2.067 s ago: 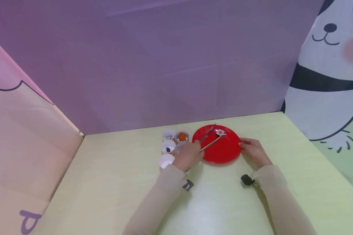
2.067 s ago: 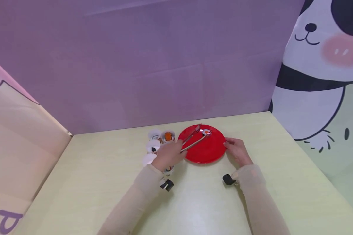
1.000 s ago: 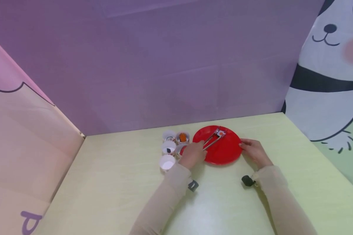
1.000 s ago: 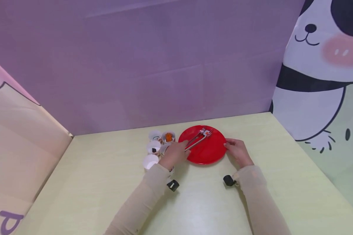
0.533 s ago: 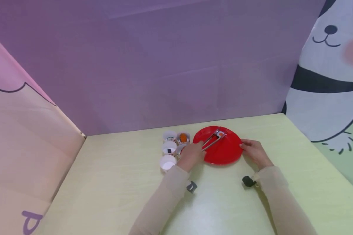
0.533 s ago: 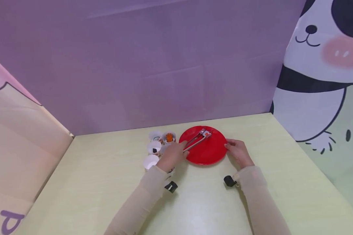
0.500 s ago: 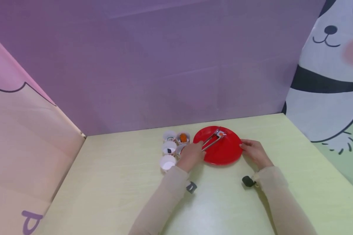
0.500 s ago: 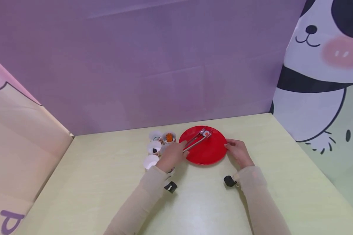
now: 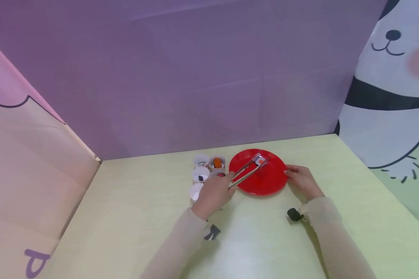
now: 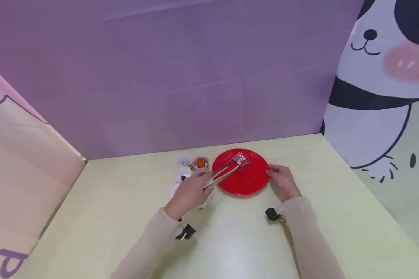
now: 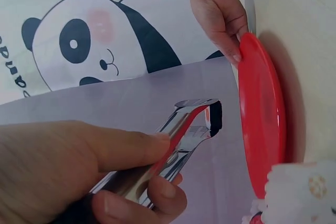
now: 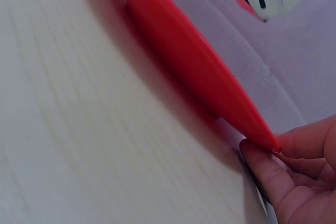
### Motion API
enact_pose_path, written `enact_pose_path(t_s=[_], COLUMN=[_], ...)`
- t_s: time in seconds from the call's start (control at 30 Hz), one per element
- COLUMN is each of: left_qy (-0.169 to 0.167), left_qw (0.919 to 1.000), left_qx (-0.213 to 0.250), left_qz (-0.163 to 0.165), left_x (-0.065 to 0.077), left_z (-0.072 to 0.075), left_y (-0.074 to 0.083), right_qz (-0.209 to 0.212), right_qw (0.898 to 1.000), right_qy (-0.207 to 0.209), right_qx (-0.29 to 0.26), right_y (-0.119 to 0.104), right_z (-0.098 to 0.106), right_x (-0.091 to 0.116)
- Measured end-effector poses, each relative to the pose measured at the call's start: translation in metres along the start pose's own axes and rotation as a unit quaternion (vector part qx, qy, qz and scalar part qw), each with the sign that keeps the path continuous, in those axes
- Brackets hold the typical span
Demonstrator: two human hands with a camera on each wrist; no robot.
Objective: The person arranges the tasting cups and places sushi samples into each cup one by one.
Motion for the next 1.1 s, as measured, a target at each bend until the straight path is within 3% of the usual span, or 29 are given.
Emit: enact_pose_path(t_s=[0.27, 0.53, 0.73, 1.1], left_qy=[0.021, 0.048, 0.053, 0.096], left_qw=[0.9990, 0.9964, 0.9963, 0.9921], left_qx=[-0.017, -0.046, -0.056, -0.076], left_qz=[-0.034, -0.052, -0.039, -0.030], left_x=[0.031, 0.058, 0.073, 0.102], left_z=[0.010, 0.018, 0.022, 0.042], left_y=[-0.003, -0.016, -0.030, -0.045], right_qz=[0.013, 0.025, 0.026, 0.026], right_qw=[1.000, 0.999, 0.999, 0.999], right_qy=[-0.002, -0.001, 0.000, 0.009], right_qx=[-0.006, -0.022, -0.030, -0.024], right_y=[0.001, -0.001, 0.001, 0.001], right_z=[0.002, 0.001, 0.003, 0.003], right_x=[0.001, 0.002, 0.001, 0.001])
Point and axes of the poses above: each hand's wrist, its own x-axis away from the middle knuckle, its own z-axis out of the back of the hand, y = z × x, the point moved 6 cm from there along -x, towards the middle knuckle, and after that the axes turned 12 degrees about -z, right-handed, at the moved point
